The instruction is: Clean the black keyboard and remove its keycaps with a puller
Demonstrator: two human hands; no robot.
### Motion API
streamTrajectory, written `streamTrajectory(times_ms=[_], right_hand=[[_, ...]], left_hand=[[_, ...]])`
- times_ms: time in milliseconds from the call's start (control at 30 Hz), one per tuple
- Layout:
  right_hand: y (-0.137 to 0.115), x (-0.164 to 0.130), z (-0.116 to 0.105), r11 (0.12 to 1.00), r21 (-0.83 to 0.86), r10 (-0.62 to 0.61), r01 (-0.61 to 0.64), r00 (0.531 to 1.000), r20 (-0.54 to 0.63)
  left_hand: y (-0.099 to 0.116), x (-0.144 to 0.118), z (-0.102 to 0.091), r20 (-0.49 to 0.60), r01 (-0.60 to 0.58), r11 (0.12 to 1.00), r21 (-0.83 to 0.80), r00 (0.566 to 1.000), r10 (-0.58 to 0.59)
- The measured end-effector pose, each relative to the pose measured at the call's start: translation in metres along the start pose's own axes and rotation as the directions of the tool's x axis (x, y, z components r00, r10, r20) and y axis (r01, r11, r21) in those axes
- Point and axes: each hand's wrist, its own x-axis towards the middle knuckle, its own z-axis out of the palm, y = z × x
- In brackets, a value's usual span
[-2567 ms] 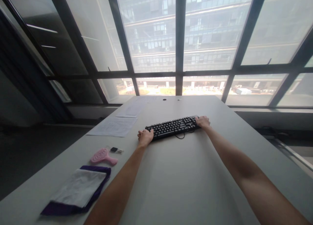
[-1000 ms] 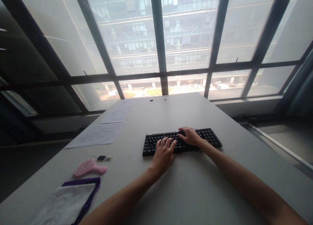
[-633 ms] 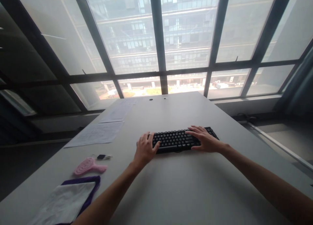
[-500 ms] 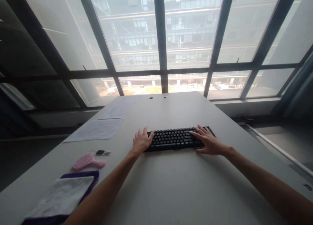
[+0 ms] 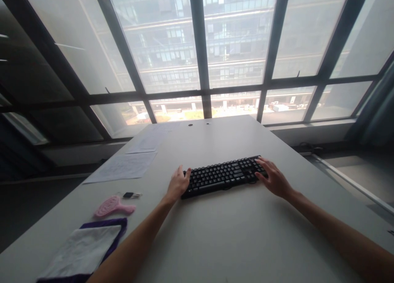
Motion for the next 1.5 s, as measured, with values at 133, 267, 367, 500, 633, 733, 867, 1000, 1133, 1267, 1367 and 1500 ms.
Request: streamTrajectory(times_ms=[133, 267, 367, 500, 633, 733, 867, 1000, 1133, 1267, 1367, 1500], right_hand=[[0.019, 0.0, 0.008, 0.908, 0.142, 0.409, -0.394, 0.908, -0.093], [0.016, -0.003, 0.011, 0.829, 0.187, 0.54, -0.528, 0.841, -0.021], [0.01, -0.013, 0.01, 0.843, 0.158, 0.526, -0.514, 0.849, -0.044], [0.013, -0.027, 0.009, 0.882, 0.134, 0.463, -0.451, 0.882, -0.083], [0.02, -0.03, 0.011, 0.859, 0.128, 0.507, -0.496, 0.858, -0.082], [0.023, -0.03, 0.011, 0.848, 0.115, 0.527, -0.517, 0.845, -0.093], [0.027, -0.029, 0.007, 0.81, 0.131, 0.583, -0.572, 0.81, -0.066], [0.026, -0.024, 0.001, 0.749, 0.166, 0.649, -0.641, 0.761, 0.014], [0.019, -0.023, -0.005, 0.748, 0.188, 0.645, -0.636, 0.764, 0.021], [0.015, -0.023, -0.013, 0.741, 0.171, 0.653, -0.649, 0.756, 0.042], [0.018, -0.018, -0.018, 0.73, 0.191, 0.652, -0.656, 0.753, 0.092], [0.026, -0.014, -0.02, 0.616, 0.33, 0.731, -0.715, 0.675, 0.098]], left_hand=[[-0.015, -0.019, 0.0, -0.059, 0.024, 0.998, 0.06, 0.998, -0.02], [-0.023, -0.042, 0.002, -0.027, -0.029, 0.999, -0.039, 0.999, 0.028], [-0.021, -0.055, 0.004, -0.057, -0.066, 0.994, -0.088, 0.996, 0.061], [-0.012, -0.066, 0.002, -0.078, -0.104, 0.99, -0.1, 0.992, 0.097], [-0.005, -0.073, -0.003, -0.07, -0.121, 0.987, -0.109, 0.991, 0.114], [-0.004, -0.076, -0.006, -0.069, -0.101, 0.989, -0.11, 0.993, 0.094], [-0.006, -0.075, -0.007, -0.073, -0.039, 0.995, -0.095, 0.997, 0.032], [-0.007, -0.072, -0.006, -0.048, 0.014, 0.996, -0.093, 0.999, -0.018], [-0.006, -0.076, -0.009, -0.022, 0.027, 0.995, -0.1, 0.999, -0.029], [-0.006, -0.087, -0.011, -0.058, -0.017, 0.998, -0.065, 0.998, 0.013], [-0.006, -0.092, -0.013, -0.078, -0.056, 0.998, 0.001, 0.995, 0.056], [-0.008, -0.089, -0.023, -0.08, -0.084, 0.996, 0.002, 0.993, 0.084]])
